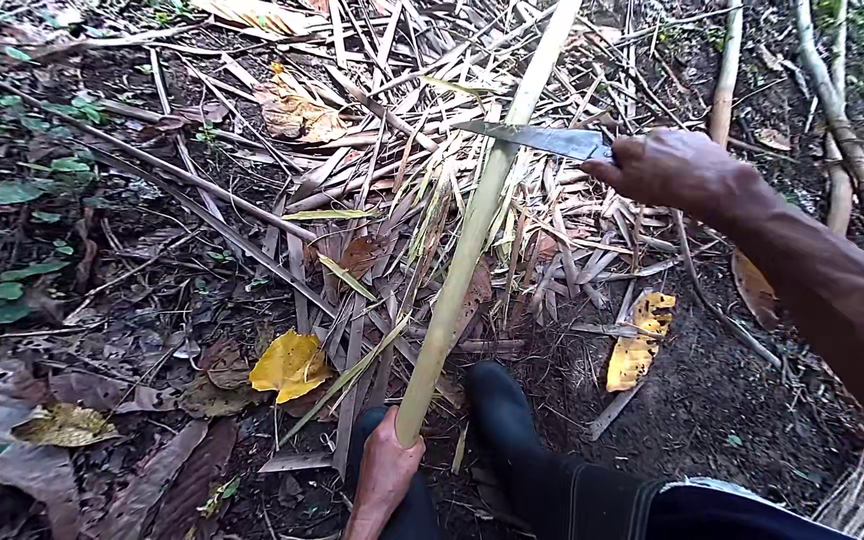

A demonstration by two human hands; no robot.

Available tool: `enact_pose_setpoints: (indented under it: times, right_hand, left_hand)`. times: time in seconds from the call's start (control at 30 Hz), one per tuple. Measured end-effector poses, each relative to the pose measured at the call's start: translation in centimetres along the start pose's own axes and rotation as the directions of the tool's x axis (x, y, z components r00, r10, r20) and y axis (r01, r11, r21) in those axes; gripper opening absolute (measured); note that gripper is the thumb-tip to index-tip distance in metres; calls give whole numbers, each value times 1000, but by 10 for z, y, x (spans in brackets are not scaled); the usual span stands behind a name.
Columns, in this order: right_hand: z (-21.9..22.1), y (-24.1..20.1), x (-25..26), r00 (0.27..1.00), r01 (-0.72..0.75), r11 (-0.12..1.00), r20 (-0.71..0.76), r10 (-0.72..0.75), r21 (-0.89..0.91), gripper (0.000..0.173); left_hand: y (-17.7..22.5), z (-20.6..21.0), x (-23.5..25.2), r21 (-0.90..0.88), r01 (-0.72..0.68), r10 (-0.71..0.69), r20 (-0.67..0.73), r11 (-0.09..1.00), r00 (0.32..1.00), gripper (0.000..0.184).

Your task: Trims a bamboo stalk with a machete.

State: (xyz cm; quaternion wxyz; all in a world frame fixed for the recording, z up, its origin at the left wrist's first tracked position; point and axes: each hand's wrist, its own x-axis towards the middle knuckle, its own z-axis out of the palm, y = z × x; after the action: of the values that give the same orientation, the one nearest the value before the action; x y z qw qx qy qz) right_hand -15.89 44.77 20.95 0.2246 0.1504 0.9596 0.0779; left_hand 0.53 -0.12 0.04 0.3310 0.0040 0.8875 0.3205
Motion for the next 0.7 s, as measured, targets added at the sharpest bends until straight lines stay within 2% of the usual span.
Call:
enact_pose_setpoints:
  times: [0.2, 0.3, 0.37, 0.47, 0.53, 0.57, 0.6, 0.63, 0.7]
  right_hand:
    - [5, -15, -7, 983, 182, 975, 14, -182, -128, 67]
    - [-7, 4, 23, 1000, 3, 999, -8, -3, -38, 74]
    - [-16, 14, 32, 999, -38, 999, -30, 37, -20, 75]
    - [7, -8, 6, 989, 128, 987, -57, -134, -94, 66]
    - [33, -18, -7, 948, 307, 943, -45, -315, -129, 62]
    - [41, -18, -6, 932, 353, 927, -40, -360, -128, 61]
    - [43, -13, 1, 937, 342, 933, -38, -348, -113, 61]
    - [42, -3, 12, 959, 273, 959, -52, -277, -83, 63]
    - [28, 21, 41, 993, 1, 999, -118, 4, 44, 71]
  left_hand:
    - [-4, 0, 2, -8, 0, 0, -7, 1000, 1000, 44]
    - [0, -2, 0, -5, 8, -8, 1, 1000, 1000, 43]
    - [1, -4, 0, -7, 15, -15, 7, 1000, 1000, 44]
    - [-1, -3, 2, -12, 15, -14, 12, 1000, 1000, 43]
    - [-3, -1, 3, -10, 12, -12, 1, 1000, 1000, 44]
    - [-3, -1, 3, -9, 7, -7, -2, 1000, 1000, 44]
    - [-4, -1, 2, -5, -1, 1, -5, 1000, 1000, 43]
    - [-4, -2, 2, -4, -6, 6, -5, 1000, 1000, 43]
    - [-3, -3, 2, -13, -6, 6, 2, 1000, 1000, 43]
